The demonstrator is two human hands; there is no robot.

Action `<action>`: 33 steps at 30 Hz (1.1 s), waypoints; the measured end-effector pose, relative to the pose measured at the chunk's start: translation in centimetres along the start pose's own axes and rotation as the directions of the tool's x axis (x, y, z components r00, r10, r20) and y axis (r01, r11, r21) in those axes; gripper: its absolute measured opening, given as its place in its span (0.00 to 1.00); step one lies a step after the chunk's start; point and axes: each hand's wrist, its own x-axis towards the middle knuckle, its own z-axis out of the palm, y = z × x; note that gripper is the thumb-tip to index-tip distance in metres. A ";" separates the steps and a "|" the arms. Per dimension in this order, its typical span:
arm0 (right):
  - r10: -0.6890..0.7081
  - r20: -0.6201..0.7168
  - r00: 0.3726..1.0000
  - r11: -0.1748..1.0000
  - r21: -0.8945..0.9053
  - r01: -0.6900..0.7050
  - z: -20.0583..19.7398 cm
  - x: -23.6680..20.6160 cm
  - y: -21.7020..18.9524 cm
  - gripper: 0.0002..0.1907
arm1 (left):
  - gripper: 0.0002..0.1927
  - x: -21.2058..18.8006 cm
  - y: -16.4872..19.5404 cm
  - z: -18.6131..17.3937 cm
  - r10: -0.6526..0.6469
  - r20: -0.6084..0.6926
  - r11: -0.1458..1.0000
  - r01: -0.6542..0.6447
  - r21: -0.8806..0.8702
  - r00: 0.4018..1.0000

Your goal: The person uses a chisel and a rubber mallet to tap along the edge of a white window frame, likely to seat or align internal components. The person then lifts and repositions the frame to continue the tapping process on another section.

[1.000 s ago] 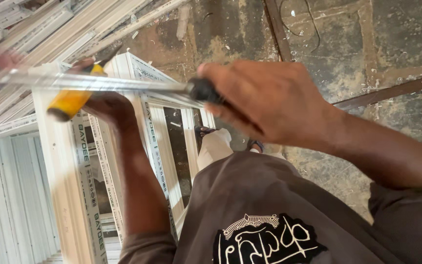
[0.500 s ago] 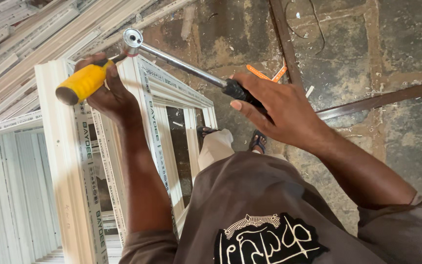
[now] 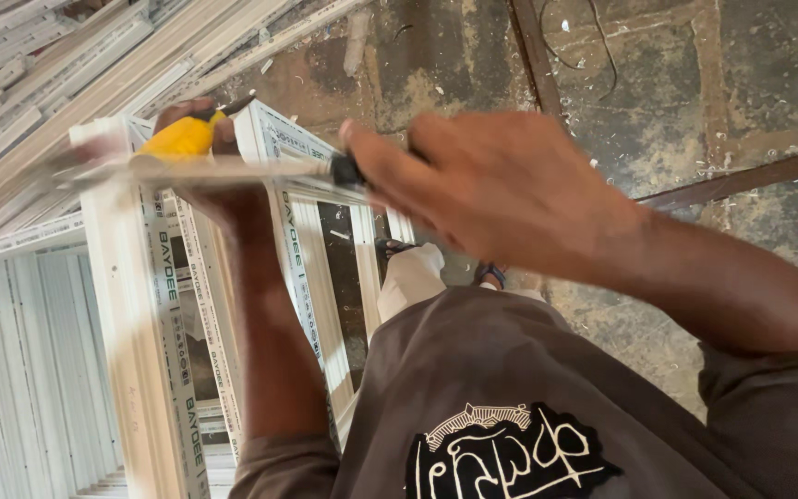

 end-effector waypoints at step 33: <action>0.634 0.284 0.719 0.396 0.680 -0.618 7.3 -8.0 -0.4 0.24 | 0.14 1.3 0.6 -2.6 -0.027 -0.166 0.997 0.038 0.063 0.986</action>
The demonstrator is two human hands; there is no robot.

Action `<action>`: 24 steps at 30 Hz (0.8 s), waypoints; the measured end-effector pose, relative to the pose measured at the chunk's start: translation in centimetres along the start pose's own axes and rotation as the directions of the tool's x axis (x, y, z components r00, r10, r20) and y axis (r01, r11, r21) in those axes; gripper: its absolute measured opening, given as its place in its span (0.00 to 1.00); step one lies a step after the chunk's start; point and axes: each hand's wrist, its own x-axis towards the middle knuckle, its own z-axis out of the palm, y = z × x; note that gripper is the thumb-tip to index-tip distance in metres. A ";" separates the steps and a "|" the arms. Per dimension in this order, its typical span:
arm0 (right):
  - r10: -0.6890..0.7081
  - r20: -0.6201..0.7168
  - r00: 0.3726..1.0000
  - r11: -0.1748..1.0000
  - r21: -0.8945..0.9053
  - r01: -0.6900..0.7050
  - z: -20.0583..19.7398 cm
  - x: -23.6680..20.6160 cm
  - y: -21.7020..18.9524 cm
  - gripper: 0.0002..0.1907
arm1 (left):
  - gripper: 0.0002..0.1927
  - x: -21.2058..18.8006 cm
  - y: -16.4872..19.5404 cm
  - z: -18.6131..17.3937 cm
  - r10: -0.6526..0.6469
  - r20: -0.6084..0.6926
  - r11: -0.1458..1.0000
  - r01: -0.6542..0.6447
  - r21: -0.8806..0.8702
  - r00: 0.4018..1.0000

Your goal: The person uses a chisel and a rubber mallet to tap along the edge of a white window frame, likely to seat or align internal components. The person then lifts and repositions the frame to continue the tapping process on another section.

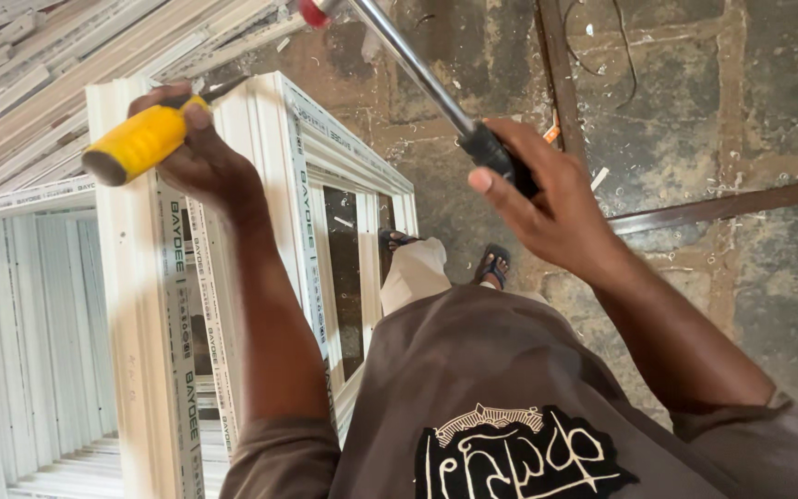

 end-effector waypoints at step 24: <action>0.234 0.087 0.968 0.956 0.160 -0.245 4.1 -6.2 6.4 0.22 | 0.16 -1.9 -0.2 -2.4 0.151 0.283 0.969 -0.199 0.147 0.947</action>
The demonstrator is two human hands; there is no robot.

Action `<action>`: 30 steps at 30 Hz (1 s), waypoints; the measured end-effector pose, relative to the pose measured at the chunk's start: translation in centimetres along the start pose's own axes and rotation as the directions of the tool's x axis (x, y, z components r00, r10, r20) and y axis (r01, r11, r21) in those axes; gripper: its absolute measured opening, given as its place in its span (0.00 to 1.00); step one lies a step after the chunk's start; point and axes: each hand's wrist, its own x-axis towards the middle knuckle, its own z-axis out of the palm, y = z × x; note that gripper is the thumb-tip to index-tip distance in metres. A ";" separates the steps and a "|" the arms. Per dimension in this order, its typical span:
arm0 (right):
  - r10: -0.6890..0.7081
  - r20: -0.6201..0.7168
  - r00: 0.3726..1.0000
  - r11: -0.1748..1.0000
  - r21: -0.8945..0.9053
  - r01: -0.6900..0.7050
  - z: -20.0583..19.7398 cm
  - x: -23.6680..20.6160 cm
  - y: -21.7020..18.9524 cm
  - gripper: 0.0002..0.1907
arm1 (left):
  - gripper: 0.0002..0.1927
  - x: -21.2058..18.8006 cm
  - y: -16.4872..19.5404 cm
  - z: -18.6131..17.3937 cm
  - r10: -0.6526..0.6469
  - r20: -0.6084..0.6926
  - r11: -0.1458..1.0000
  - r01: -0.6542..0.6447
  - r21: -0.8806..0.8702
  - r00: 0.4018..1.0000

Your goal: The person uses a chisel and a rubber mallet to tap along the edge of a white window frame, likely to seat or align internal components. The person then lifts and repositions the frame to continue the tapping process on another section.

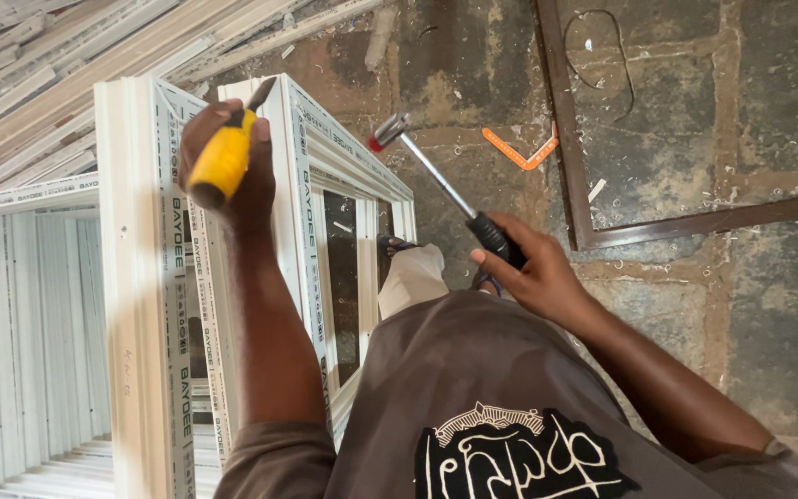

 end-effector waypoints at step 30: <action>-0.422 0.784 0.455 -0.226 -0.577 0.785 -3.9 4.2 -9.8 0.28 | 0.13 0.2 2.3 -2.1 0.023 0.433 0.933 -0.175 0.314 0.901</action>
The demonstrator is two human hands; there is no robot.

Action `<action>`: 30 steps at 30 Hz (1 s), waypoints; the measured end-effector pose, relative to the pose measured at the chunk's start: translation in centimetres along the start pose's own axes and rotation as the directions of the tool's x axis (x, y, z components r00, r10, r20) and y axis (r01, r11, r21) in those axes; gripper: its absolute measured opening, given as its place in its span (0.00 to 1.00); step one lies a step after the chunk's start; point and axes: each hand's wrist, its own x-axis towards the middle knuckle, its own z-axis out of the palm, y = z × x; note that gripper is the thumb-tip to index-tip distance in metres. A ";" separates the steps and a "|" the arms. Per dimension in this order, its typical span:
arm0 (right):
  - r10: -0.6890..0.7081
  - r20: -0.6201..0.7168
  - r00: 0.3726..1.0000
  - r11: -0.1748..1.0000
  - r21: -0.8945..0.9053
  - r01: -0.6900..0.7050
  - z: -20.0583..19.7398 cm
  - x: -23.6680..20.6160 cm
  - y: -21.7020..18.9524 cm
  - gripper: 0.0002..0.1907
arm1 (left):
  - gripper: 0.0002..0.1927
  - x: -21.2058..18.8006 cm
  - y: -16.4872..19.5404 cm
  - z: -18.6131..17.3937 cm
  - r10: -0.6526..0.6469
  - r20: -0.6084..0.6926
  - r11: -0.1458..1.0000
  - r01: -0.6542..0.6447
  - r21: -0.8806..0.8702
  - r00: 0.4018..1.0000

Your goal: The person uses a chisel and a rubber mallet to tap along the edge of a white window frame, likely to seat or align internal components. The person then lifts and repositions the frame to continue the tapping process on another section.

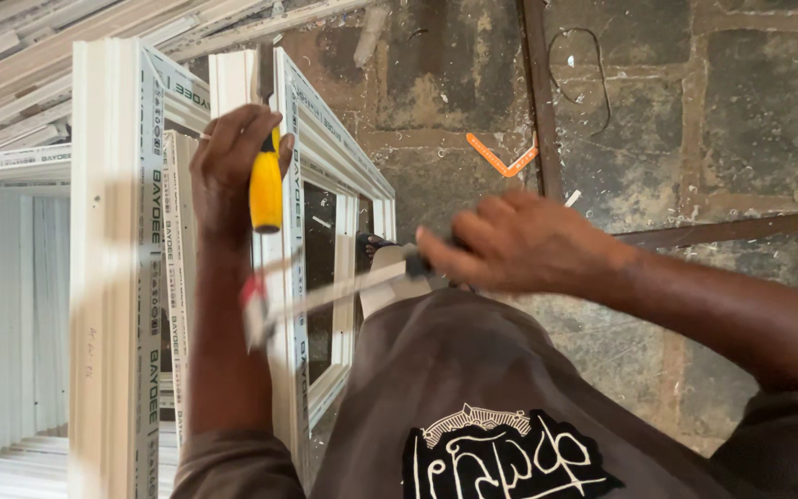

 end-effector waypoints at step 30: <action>-0.247 -0.218 0.944 0.966 -0.134 0.222 -3.4 1.3 -0.3 0.26 | 0.08 -1.1 0.2 0.3 0.018 -0.089 0.997 -0.025 -0.074 0.996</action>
